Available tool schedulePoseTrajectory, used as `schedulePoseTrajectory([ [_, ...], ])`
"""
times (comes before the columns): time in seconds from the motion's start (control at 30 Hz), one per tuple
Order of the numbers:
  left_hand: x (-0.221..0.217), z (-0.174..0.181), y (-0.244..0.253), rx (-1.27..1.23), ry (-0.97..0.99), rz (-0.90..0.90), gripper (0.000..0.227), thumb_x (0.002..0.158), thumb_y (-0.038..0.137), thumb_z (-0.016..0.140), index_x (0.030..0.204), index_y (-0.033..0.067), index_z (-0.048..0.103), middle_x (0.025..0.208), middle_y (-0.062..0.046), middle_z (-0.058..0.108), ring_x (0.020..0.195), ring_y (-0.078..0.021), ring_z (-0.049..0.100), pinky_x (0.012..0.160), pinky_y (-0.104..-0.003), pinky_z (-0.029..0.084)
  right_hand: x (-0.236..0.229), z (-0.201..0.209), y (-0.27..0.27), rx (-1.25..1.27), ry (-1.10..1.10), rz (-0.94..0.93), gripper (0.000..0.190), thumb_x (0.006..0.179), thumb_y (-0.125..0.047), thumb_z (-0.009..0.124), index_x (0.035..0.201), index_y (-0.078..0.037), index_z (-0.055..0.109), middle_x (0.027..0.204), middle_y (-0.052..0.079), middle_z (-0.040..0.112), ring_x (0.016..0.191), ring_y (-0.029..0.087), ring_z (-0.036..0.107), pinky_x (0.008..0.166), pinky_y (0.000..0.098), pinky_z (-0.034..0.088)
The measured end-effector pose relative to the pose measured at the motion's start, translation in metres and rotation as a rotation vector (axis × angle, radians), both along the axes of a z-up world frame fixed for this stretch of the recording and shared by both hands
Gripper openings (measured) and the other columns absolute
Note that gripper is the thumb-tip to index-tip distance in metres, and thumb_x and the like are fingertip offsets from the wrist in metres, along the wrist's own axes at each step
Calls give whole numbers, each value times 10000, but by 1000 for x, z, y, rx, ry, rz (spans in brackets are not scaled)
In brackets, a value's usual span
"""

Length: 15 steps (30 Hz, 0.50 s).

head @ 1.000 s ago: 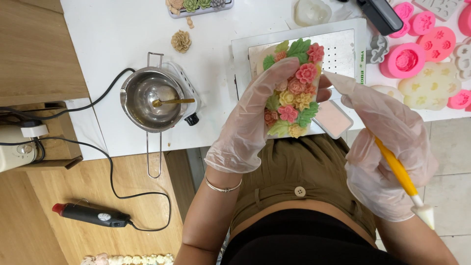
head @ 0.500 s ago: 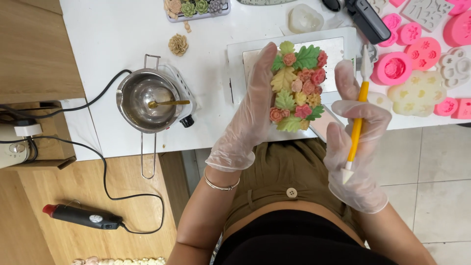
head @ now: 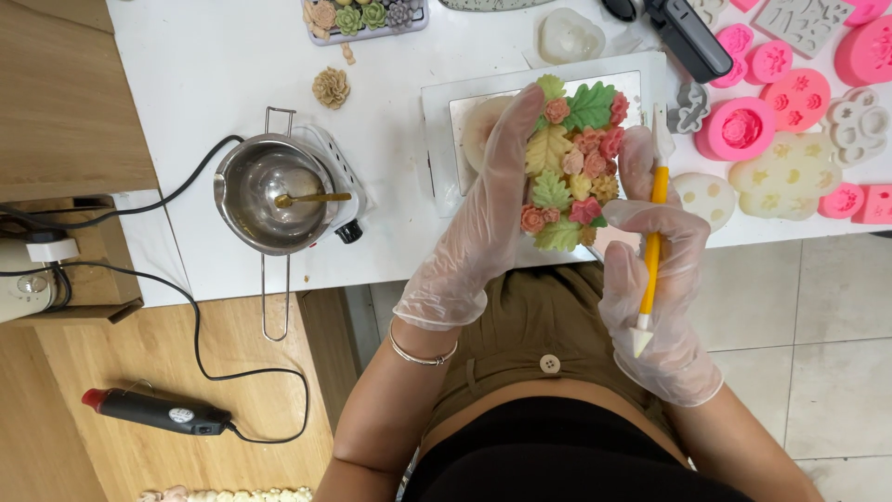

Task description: The recorder uses molds and wax to create decorative floral soaps.

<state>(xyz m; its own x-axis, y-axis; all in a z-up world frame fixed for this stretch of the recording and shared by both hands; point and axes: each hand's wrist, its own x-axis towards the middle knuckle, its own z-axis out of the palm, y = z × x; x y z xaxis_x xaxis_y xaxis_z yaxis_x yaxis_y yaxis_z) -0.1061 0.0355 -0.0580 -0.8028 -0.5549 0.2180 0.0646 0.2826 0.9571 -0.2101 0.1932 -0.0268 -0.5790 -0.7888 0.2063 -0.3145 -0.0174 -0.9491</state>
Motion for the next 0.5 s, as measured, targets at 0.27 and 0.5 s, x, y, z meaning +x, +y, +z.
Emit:
schedulePoseTrajectory([
  [0.27, 0, 11, -2, -81, 115, -14, 1053, 970, 87, 843, 1651, 52, 40, 1610, -158, 332, 1476, -211, 455, 1276, -310, 417, -3, 5, -3, -15, -90, 24, 268, 1178, -234, 529, 1254, -32, 370, 1463, 205, 516, 1530, 281, 422, 1309, 392, 269],
  [0.5, -14, 24, -26, 504, 211, -66, 1007, 934, 220, 768, 1631, -26, 84, 1586, -262, 358, 1449, -310, 491, 1247, -377, 410, -14, 11, -15, -124, -151, -91, 306, 1123, -288, 589, 1229, -87, 382, 1444, 181, 491, 1433, 244, 421, 1254, 384, 264],
])
